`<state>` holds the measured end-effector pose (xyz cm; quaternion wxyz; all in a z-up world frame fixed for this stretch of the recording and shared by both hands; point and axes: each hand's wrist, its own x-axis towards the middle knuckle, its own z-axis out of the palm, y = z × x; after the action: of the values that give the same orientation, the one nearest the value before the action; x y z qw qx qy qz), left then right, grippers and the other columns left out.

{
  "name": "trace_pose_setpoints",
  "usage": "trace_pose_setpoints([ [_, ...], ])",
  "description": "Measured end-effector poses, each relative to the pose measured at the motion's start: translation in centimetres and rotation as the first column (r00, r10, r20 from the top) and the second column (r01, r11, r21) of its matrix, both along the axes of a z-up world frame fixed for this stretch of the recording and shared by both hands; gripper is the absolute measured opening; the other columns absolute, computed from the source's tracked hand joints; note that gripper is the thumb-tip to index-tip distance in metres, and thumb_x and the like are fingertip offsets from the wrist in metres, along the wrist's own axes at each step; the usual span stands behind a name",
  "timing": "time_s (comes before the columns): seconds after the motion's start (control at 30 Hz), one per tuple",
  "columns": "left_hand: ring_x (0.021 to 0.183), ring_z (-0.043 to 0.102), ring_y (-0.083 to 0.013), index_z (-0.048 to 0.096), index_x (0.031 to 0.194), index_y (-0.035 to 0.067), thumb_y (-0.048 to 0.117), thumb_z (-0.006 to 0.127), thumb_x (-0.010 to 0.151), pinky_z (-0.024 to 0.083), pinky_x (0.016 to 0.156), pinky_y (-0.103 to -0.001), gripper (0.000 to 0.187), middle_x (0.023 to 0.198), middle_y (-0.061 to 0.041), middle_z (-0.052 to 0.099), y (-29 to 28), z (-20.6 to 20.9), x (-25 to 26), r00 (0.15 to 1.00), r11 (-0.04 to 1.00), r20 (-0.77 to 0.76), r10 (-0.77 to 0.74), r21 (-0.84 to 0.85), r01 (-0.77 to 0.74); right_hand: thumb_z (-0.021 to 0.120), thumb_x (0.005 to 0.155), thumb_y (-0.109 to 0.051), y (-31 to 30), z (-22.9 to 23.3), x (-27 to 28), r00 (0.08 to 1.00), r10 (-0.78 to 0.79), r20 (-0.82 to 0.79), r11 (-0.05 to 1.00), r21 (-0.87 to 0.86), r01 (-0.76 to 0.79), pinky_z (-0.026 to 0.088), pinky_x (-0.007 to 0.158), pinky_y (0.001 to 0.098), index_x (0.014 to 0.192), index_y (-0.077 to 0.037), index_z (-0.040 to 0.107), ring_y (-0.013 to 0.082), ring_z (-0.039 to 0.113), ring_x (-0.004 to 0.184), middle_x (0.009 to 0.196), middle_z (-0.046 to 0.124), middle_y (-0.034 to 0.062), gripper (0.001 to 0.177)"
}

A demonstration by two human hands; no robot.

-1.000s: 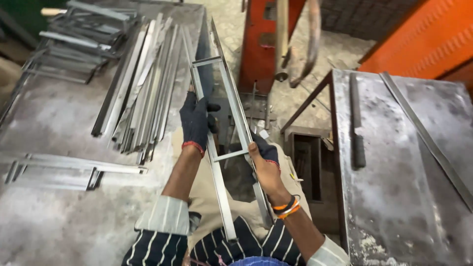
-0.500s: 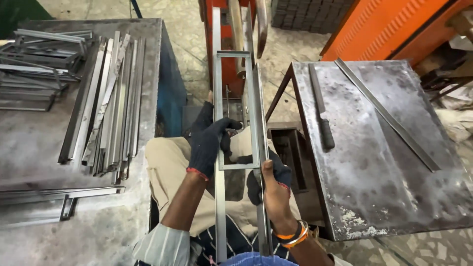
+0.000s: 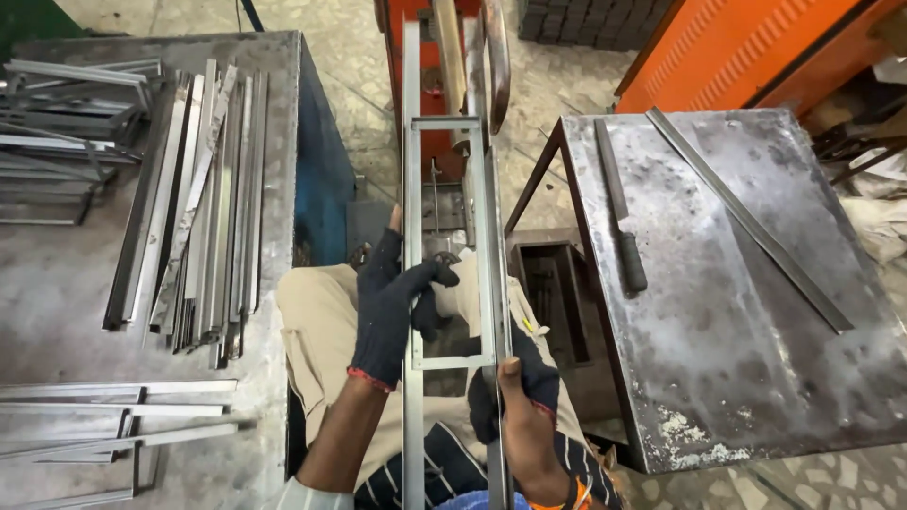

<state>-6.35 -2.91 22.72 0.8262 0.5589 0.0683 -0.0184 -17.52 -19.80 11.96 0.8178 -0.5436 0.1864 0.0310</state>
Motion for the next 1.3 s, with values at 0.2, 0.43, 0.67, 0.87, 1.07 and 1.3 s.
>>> trace_pose_setpoints([
  [0.2,0.039,0.048,-0.0071,0.029,0.164,0.018,-0.003,0.055,0.088,0.037,0.034,-0.024,0.083,0.077,-0.011,0.073,-0.5,-1.4,2.1,0.996,0.997,0.053,-0.065,-0.035,0.067,0.057,0.113,-0.033,-0.1,0.7,1.3,0.973,0.004,0.232,1.0,-0.026,0.002,0.043,0.05,0.0241,0.096,0.004,0.064,0.0054,0.052,0.062,0.074,0.058,-0.003,0.041],
  [0.43,0.038,0.048,-0.0086,0.035,0.162,0.017,-0.004,0.056,0.088,0.037,0.034,-0.025,0.08,0.074,-0.012,0.071,0.0,-2.4,6.5,0.995,0.998,0.078,-0.061,-0.029,0.064,0.059,0.11,-0.034,1.2,3.1,6.3,0.911,0.017,0.412,0.98,-0.189,0.067,0.046,0.058,0.0249,0.113,-0.001,0.068,0.0021,0.053,0.071,0.082,0.058,-0.0062,0.034],
  [0.67,0.039,0.048,-0.0087,0.036,0.163,0.017,-0.003,0.054,0.091,0.038,0.036,-0.024,0.077,0.077,-0.012,0.072,0.1,-2.7,7.1,0.987,0.995,0.129,-0.097,-0.02,0.101,0.06,0.106,-0.036,0.8,-1.1,7.1,0.958,0.008,0.286,0.992,-0.119,0.027,0.042,0.059,0.0224,0.108,-0.001,0.063,0.0012,0.051,0.07,0.082,0.058,-0.0074,0.035],
  [0.87,0.043,0.051,-0.0087,0.034,0.164,0.017,-0.001,0.056,0.092,0.039,0.038,-0.023,0.077,0.078,-0.012,0.072,0.2,-3.4,6.0,0.993,0.998,0.104,-0.054,-0.005,0.055,0.06,0.104,-0.04,1.2,4.5,6.0,0.969,0.063,0.238,0.994,-0.098,-0.041,0.035,0.042,0.0229,0.11,-0.007,0.068,0.0043,0.044,0.05,0.065,0.052,-0.0045,0.034],
  [1.07,0.056,0.059,-0.0108,0.042,0.154,0.012,0.004,0.061,0.092,0.051,0.05,-0.027,0.065,0.089,-0.01,0.075,-0.3,-2.4,5.3,0.99,0.995,0.116,-0.074,-0.056,0.081,0.061,0.106,-0.042,0.8,4.2,6.8,0.934,0.027,0.357,0.95,-0.301,0.088,0.035,0.042,0.0245,0.104,-0.004,0.062,0.0061,0.043,0.051,0.064,0.047,-0.0025,0.039],
  [1.3,0.063,0.062,-0.0103,0.063,0.124,0.001,0.009,0.066,0.095,0.053,0.057,-0.028,0.03,0.09,-0.008,0.075,-0.3,-3.9,9.6,0.994,0.998,0.099,-0.044,0.039,0.04,0.058,0.105,-0.045,0.8,5.7,14.3,0.933,0.069,0.353,0.953,-0.301,0.044,0.036,0.047,0.0214,0.137,-0.004,0.066,-0.0002,0.041,0.059,0.075,0.05,-0.0099,0.053],
])
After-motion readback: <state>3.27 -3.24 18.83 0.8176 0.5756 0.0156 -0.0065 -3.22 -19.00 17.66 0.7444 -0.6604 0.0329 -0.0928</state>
